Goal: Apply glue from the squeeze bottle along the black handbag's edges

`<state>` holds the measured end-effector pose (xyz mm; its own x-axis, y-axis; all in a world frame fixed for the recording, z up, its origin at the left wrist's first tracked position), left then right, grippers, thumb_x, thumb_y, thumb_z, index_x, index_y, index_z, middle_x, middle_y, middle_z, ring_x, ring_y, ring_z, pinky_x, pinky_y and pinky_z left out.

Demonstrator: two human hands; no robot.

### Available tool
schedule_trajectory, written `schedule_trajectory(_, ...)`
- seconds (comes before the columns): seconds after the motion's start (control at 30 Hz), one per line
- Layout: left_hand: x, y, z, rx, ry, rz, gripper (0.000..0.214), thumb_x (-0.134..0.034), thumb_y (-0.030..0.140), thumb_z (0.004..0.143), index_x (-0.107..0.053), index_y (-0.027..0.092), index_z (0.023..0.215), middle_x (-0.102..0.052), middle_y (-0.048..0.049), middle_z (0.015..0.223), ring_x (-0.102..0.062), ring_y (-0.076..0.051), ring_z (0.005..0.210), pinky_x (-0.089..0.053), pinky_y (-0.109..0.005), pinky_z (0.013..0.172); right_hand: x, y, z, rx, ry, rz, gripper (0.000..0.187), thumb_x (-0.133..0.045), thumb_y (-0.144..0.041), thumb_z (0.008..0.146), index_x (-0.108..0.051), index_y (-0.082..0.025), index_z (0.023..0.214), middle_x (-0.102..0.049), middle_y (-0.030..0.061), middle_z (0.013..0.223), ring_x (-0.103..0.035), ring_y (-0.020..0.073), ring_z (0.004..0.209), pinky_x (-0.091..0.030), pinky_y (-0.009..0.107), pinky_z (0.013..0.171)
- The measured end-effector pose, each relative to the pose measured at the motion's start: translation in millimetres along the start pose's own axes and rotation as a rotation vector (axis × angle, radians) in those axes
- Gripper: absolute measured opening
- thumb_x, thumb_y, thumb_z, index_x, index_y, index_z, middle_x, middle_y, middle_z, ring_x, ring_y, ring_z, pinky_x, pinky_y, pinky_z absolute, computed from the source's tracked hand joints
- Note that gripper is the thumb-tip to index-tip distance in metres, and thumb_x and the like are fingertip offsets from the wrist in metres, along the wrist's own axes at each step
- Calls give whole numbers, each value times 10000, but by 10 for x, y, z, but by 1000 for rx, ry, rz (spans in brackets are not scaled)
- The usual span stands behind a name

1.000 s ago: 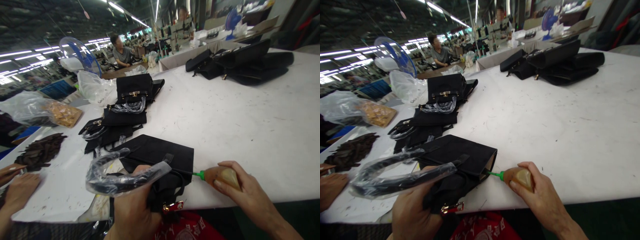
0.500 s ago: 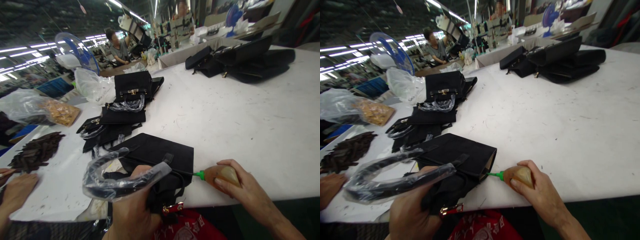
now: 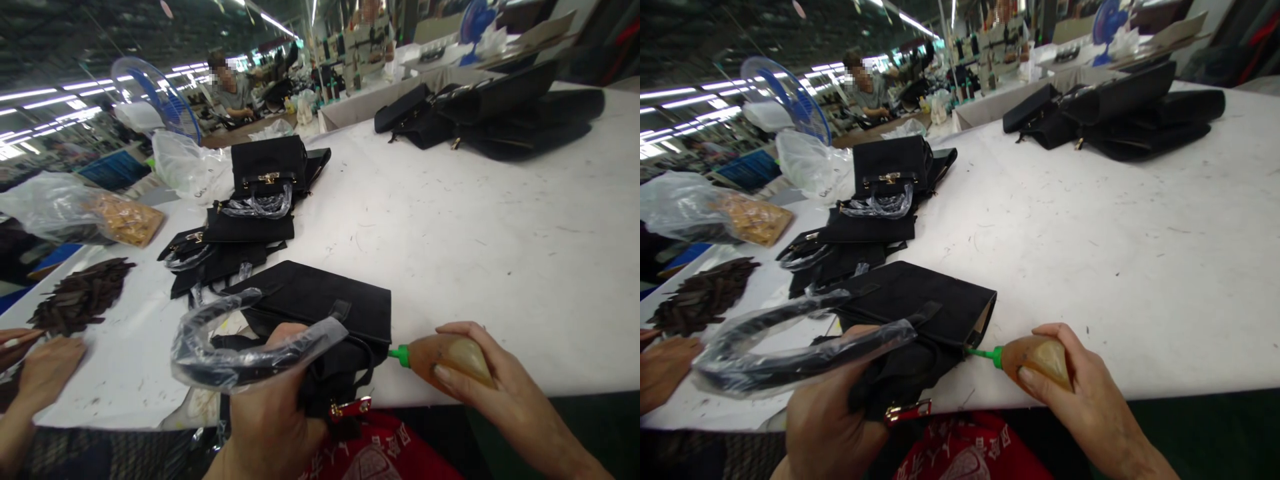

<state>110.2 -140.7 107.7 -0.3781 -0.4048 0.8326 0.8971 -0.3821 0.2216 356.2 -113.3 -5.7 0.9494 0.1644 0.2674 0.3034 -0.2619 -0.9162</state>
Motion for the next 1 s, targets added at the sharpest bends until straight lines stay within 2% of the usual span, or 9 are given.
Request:
schedule_trajectory(0.2,-3,-5,-18,9,1,20,263,-594,198,776,-663,209,1029,-701,-48,925,-693,-187,812,-579,-251,688,5,-7,-20,-27,-5,10,392,-664,-508,786,-553,-269,1077,-694,-11,807,-623,213,680,-490,291,579)
schedule_trajectory(0.33,5,-8,-31,22,1,39,272,-580,217,772,-669,203,1029,-705,-54,931,-697,-202,826,-583,-269,694,28,38,3,-7,-65,4,417,-661,-547,789,-563,-276,1090,-704,-8,811,-650,224,691,-521,283,556)
schedule_trajectory(0.47,14,3,-15,14,21,39,286,-569,213,767,-660,195,1038,-699,-56,903,-695,-205,809,-582,-278,696,60,28,0,19,-15,-58,406,-666,-539,792,-567,-274,1083,-717,-3,827,-663,230,708,-538,285,571)
schedule_trajectory(0.63,11,21,-1,50,16,23,281,-550,175,774,-657,215,1031,-703,-41,902,-695,-194,806,-573,-276,685,48,19,-3,26,-82,-44,437,-665,-553,797,-545,-282,1119,-727,-3,860,-678,226,723,-553,267,569)
schedule_trajectory(0.8,37,2,-11,91,39,53,299,-593,235,778,-673,209,1065,-722,-46,906,-698,-217,804,-581,-323,724,53,-15,-6,39,-112,-49,443,-647,-566,817,-520,-298,1146,-728,-12,849,-687,221,711,-565,256,561)
schedule_trajectory(0.93,59,-40,-13,145,28,-22,255,-625,248,772,-699,208,1013,-726,-31,894,-699,-204,782,-578,-301,701,43,-94,-25,75,-78,-102,417,-657,-569,805,-558,-291,1100,-731,-2,841,-692,227,712,-566,253,552)
schedule_trajectory(1.0,68,-51,-19,170,14,-82,238,-632,266,778,-704,214,999,-729,-22,905,-701,-202,793,-577,-293,690,22,-119,-34,69,-108,-77,423,-653,-562,817,-554,-295,1128,-731,-5,841,-694,222,698,-570,249,546)
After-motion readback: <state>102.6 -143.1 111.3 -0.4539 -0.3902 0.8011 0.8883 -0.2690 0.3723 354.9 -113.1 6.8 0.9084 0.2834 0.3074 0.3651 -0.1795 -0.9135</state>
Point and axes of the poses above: each hand's wrist, its own z-axis towards the middle knuckle, its own x-axis out of the back of the hand, y = z × x, the point moved 4 cm from there along z, towards the middle knuckle
